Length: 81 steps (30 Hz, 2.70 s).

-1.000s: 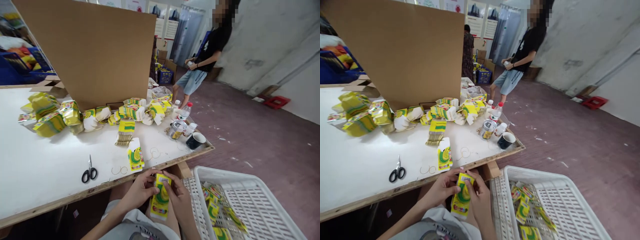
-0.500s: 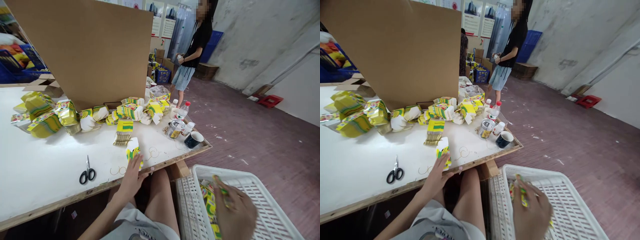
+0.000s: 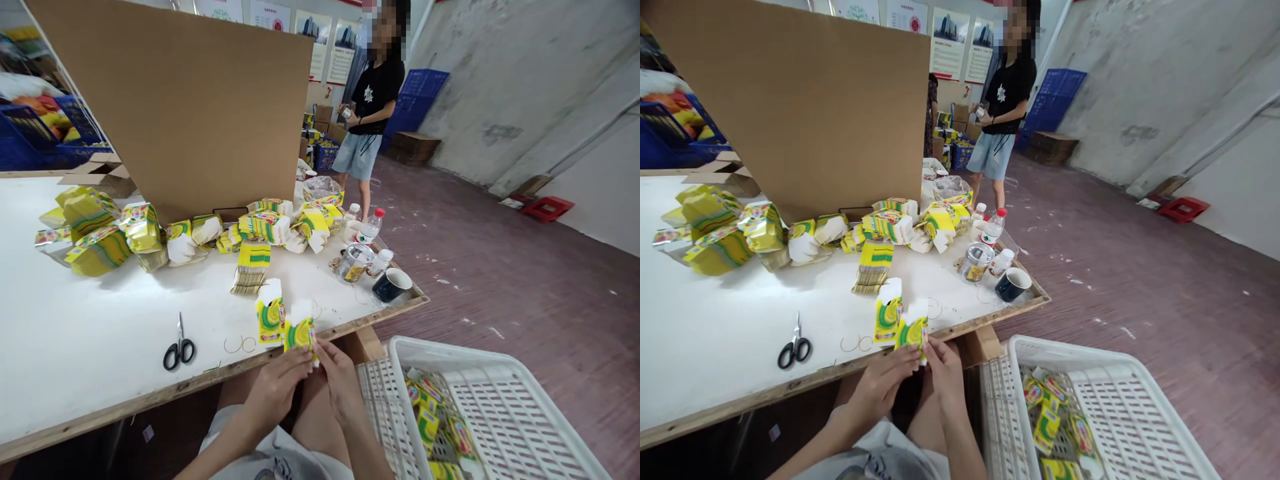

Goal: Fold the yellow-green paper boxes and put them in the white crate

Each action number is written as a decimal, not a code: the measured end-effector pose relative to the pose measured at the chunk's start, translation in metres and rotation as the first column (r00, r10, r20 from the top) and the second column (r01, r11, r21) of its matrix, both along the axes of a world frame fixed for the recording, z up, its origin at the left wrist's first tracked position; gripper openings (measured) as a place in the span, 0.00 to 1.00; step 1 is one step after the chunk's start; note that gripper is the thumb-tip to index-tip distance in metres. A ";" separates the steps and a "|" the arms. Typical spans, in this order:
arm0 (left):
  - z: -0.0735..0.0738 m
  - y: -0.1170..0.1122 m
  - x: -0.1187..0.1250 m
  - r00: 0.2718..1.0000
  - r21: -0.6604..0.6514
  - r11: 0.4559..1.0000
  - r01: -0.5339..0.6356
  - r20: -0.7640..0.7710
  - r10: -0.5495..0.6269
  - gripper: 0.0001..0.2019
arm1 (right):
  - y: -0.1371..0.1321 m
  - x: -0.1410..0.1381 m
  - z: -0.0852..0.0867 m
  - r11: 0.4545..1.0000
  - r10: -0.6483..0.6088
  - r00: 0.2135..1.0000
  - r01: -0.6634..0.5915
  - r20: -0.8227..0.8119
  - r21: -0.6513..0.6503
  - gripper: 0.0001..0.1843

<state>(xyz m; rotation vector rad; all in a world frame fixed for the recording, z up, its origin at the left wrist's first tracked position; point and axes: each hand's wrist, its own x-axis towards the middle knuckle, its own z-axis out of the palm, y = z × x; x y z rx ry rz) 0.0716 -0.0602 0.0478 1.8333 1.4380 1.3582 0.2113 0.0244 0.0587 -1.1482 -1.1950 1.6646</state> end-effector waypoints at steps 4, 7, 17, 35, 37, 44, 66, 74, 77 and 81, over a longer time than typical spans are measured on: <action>0.004 0.001 0.012 0.913 -0.106 0.985 -0.137 0.373 0.167 0.18 | 0.000 0.015 -0.002 0.995 -0.101 0.991 0.098 -0.084 -0.038 0.20; 0.009 0.013 0.014 0.588 -0.341 0.939 -0.056 0.748 0.307 0.26 | -0.009 0.020 -0.001 0.995 -0.078 0.991 0.070 -0.110 -0.070 0.18; 0.026 0.025 0.014 0.293 -0.313 0.874 0.371 0.933 0.209 0.21 | -0.023 0.015 0.014 1.000 -0.023 0.997 0.022 -0.076 -0.011 0.17; 0.034 0.015 0.002 0.608 -0.282 0.865 0.414 0.793 -0.032 0.24 | -0.014 0.033 0.034 0.965 0.135 0.990 -0.142 0.049 0.219 0.20; 0.034 0.014 0.002 0.554 -0.252 0.829 0.498 0.828 -0.081 0.20 | -0.010 0.038 0.037 0.955 0.158 0.984 -0.173 0.082 0.240 0.14; 0.034 0.011 0.005 0.524 -0.299 0.764 0.572 0.849 -0.060 0.42 | -0.010 0.038 0.035 0.950 0.020 0.997 -0.041 0.072 0.310 0.14; 0.029 0.018 0.004 0.620 -0.284 0.855 0.434 0.783 -0.055 0.29 | -0.011 0.030 0.027 0.890 0.060 0.922 -0.223 0.383 0.399 0.19; 0.030 0.021 0.009 0.588 -0.224 0.874 0.431 0.804 -0.084 0.27 | -0.010 0.030 0.029 0.922 0.014 0.963 -0.116 0.268 0.370 0.16; 0.034 0.021 0.015 0.631 -0.219 0.887 0.407 0.769 -0.100 0.26 | -0.013 0.026 0.030 0.923 0.042 0.976 -0.119 0.212 0.366 0.16; 0.030 0.021 0.008 0.842 -0.334 0.916 0.224 0.540 -0.008 0.28 | -0.002 0.051 0.042 0.857 -0.138 0.909 -0.089 0.393 0.507 0.17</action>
